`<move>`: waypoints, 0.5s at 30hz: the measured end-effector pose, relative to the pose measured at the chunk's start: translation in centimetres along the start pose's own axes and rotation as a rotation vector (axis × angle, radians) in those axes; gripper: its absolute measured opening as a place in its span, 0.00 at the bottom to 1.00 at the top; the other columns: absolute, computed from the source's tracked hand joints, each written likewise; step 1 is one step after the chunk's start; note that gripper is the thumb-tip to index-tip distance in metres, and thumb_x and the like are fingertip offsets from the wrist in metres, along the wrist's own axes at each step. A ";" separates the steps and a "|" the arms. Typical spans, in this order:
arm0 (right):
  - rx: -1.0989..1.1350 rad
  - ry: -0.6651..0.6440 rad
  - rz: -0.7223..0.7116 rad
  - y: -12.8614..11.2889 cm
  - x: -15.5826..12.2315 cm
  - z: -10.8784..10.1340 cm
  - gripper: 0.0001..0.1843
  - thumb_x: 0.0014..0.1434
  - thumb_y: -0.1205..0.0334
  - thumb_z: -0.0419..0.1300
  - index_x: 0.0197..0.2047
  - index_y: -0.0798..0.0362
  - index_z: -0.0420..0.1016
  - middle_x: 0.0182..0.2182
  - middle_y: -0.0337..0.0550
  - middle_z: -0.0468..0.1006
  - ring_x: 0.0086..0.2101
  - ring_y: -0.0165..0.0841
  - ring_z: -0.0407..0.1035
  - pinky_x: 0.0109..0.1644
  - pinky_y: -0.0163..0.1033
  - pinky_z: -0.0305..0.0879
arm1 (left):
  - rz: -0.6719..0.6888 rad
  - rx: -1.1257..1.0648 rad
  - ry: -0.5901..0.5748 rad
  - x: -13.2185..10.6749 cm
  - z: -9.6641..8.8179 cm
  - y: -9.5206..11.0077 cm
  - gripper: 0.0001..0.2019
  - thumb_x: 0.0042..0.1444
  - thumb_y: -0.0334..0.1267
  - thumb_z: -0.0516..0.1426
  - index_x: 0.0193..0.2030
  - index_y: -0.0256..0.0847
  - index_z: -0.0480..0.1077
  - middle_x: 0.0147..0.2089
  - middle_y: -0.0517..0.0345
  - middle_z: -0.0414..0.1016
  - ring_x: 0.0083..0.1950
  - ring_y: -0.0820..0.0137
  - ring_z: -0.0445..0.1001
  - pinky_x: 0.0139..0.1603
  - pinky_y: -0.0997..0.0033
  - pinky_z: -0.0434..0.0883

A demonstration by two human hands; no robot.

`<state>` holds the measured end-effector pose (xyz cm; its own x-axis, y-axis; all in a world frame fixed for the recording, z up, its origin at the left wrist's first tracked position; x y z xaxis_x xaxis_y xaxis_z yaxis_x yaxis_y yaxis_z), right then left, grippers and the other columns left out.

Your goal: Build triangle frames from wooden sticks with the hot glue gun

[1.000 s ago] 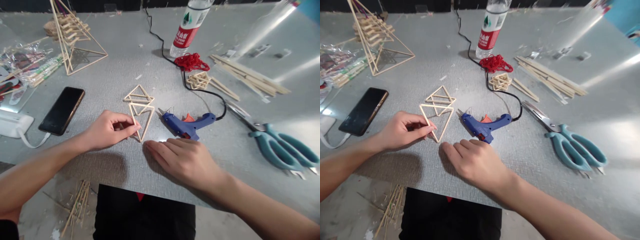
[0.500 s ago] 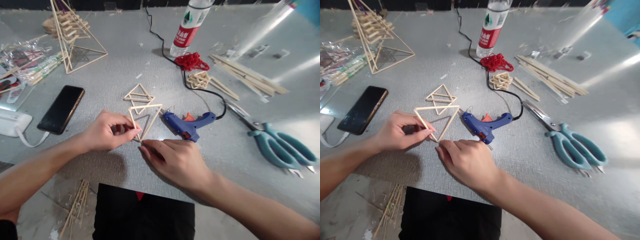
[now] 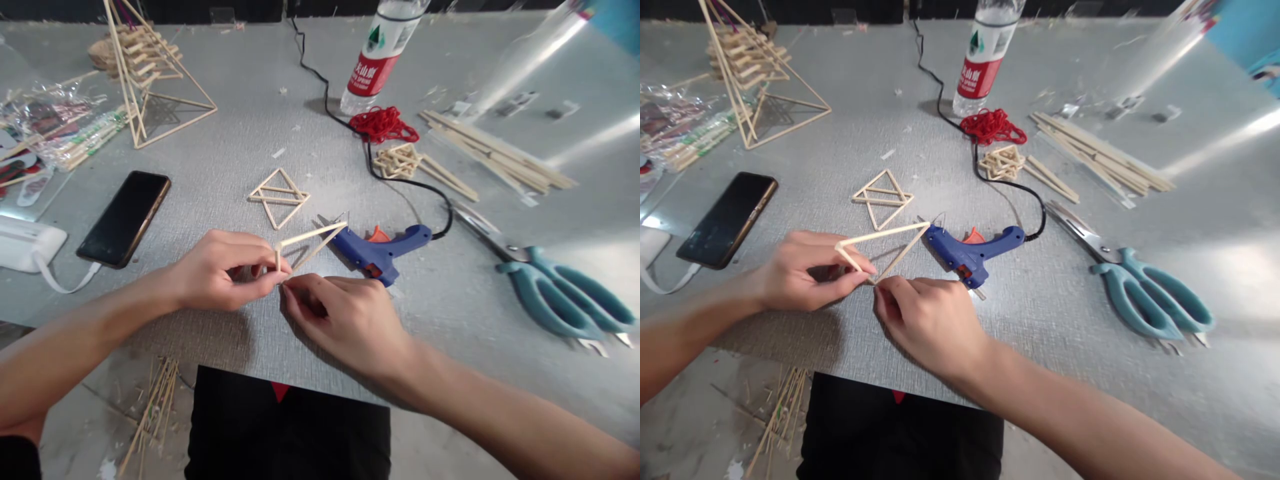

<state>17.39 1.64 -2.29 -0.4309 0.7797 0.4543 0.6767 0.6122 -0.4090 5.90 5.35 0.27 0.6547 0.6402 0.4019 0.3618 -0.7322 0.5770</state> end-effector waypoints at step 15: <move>0.113 -0.096 0.049 0.8 0.1 0.7 0.08 0.66 0.63 0.59 0.39 0.54 0.80 0.20 0.32 0.73 0.19 0.25 0.65 0.25 0.35 0.56 | 0.126 0.152 -0.106 -0.6 1.7 0.2 0.09 0.68 0.37 0.58 0.43 0.43 0.81 0.37 0.60 0.85 0.36 0.71 0.79 0.38 0.71 0.74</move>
Point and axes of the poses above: each hand's wrist, its own x-axis towards the middle knuckle, its own z-axis out of the palm, y = z × x, the point moved 10 cm from there along x, towards the middle knuckle
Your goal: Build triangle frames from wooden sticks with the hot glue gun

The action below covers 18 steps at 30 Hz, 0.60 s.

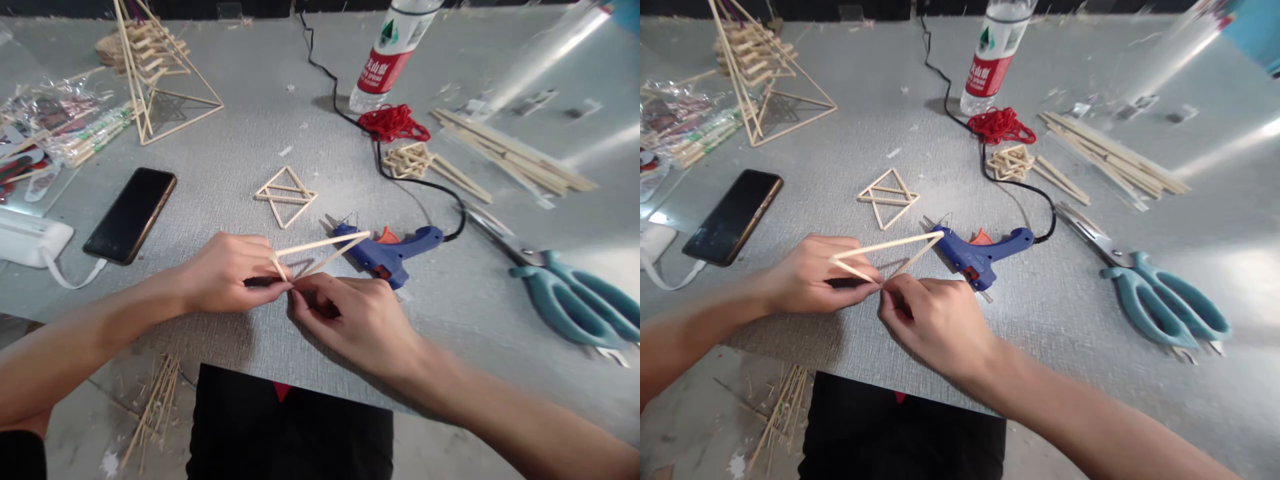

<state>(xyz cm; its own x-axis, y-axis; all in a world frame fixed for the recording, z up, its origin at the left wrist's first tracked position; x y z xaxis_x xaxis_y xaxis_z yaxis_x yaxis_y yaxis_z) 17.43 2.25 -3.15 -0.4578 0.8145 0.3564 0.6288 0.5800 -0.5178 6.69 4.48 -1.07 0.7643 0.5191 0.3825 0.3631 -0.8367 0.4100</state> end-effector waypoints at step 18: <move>0.051 0.006 -0.049 0.1 -0.3 -0.1 0.07 0.65 0.66 0.60 0.39 0.57 0.81 0.20 0.32 0.72 0.19 0.25 0.65 0.25 0.36 0.57 | 0.006 0.042 0.029 -0.2 -0.1 0.1 0.08 0.68 0.37 0.61 0.42 0.41 0.82 0.40 0.60 0.86 0.39 0.70 0.82 0.39 0.70 0.75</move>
Point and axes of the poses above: each hand's wrist, its own x-axis towards the middle knuckle, its own z-axis out of the palm, y = z × x, the point moved 10 cm from there along x, towards the middle knuckle
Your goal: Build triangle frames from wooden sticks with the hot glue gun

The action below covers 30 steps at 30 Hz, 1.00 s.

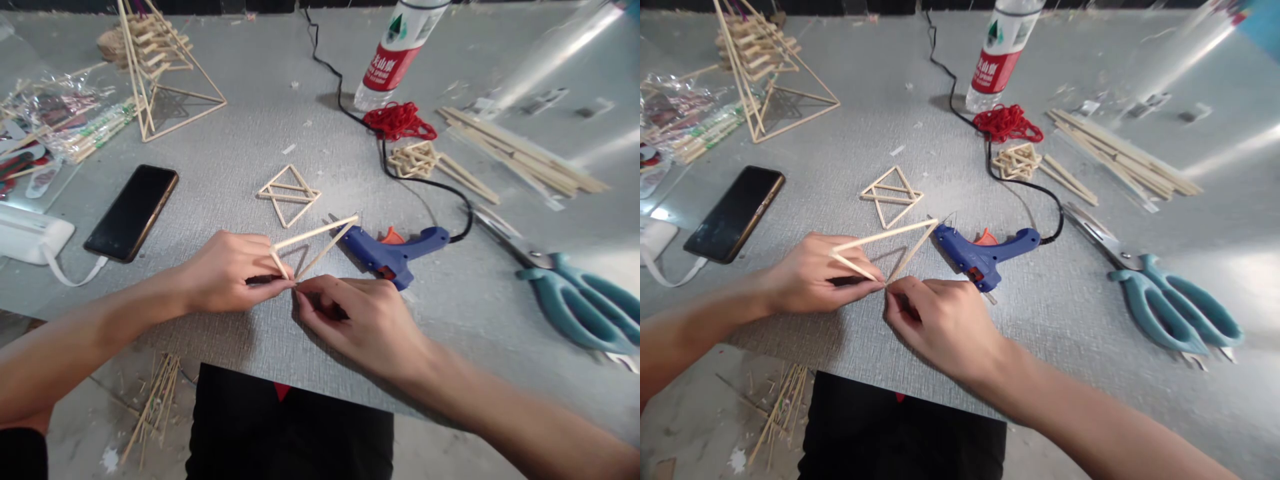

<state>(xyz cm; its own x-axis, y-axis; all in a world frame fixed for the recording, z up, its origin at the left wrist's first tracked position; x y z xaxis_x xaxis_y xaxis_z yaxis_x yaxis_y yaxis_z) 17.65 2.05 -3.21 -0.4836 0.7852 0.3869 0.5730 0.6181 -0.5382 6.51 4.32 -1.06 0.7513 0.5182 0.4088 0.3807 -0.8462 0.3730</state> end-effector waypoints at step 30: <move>-0.046 -0.002 -0.053 -0.8 -0.1 -0.1 0.09 0.69 0.63 0.58 0.45 0.55 0.79 0.22 0.32 0.73 0.21 0.24 0.65 0.26 0.37 0.55 | -0.430 -0.302 0.177 -0.3 -3.2 -4.0 0.06 0.63 0.39 0.65 0.37 0.43 0.84 0.38 0.57 0.86 0.33 0.71 0.80 0.30 0.73 0.75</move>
Point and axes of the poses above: each hand's wrist, its own x-axis towards the middle knuckle, its own z-axis out of the palm, y = z × x, the point moved 10 cm from there along x, towards the middle knuckle
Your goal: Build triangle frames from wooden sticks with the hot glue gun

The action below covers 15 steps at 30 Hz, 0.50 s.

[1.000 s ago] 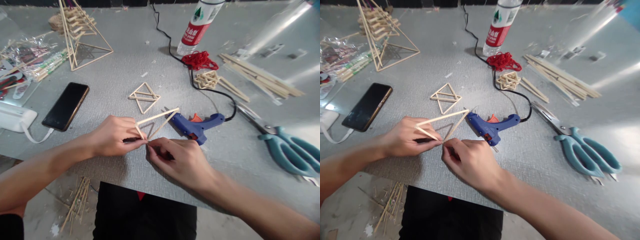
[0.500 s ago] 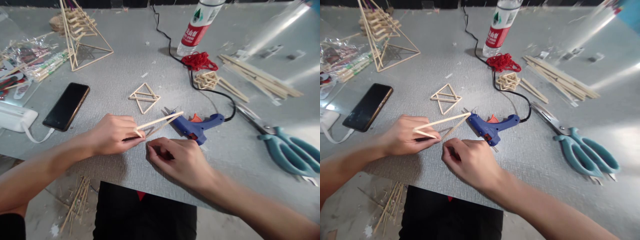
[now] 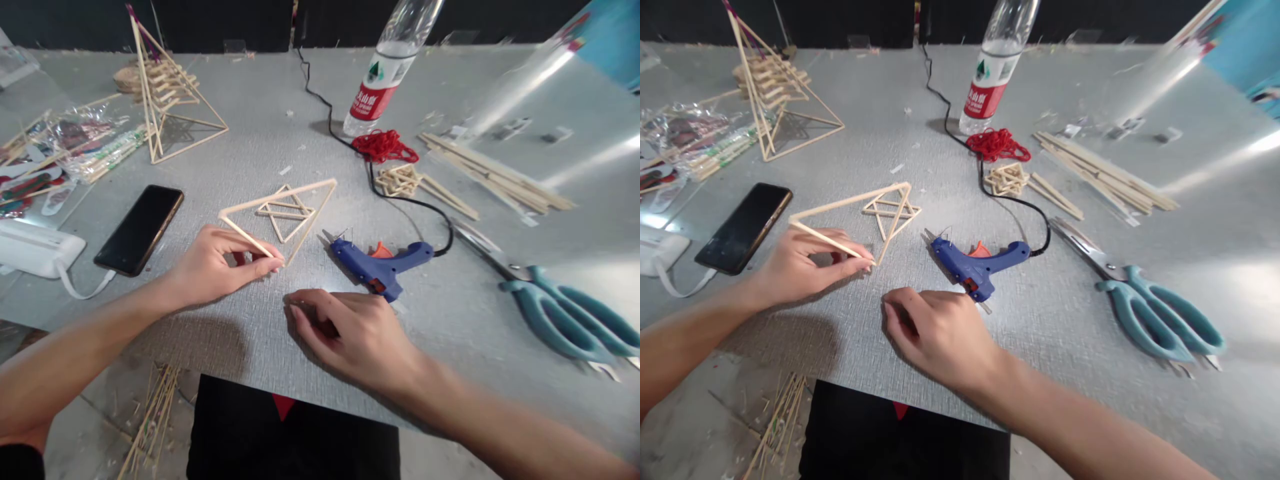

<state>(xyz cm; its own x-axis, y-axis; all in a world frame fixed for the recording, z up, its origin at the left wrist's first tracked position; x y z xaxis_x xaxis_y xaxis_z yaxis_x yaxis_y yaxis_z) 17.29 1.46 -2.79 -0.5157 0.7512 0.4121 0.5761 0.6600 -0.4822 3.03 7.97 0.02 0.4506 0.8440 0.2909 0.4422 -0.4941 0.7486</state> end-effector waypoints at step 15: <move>-0.310 0.162 -0.297 -3.7 -0.2 -1.9 0.12 0.72 0.66 0.55 0.53 0.62 0.76 0.19 0.31 0.68 0.18 0.27 0.61 0.24 0.39 0.55 | -0.444 -0.781 -0.136 -0.9 2.5 -2.8 0.07 0.59 0.39 0.69 0.33 0.39 0.83 0.31 0.57 0.82 0.26 0.81 0.70 0.26 0.84 0.68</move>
<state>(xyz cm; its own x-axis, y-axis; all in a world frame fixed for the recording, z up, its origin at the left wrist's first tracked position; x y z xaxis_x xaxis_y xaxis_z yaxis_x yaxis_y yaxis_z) 16.51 -1.14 0.38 -0.5957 0.5048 0.6248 0.5935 0.8007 -0.0811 3.27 8.09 -3.83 0.4738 0.8667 -0.1560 -0.0322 0.1941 0.9805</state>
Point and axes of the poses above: each hand's wrist, its own x-axis towards the middle knuckle, its own z-axis out of the palm, y = z × x, the point moved 10 cm from there along x, towards the middle knuckle
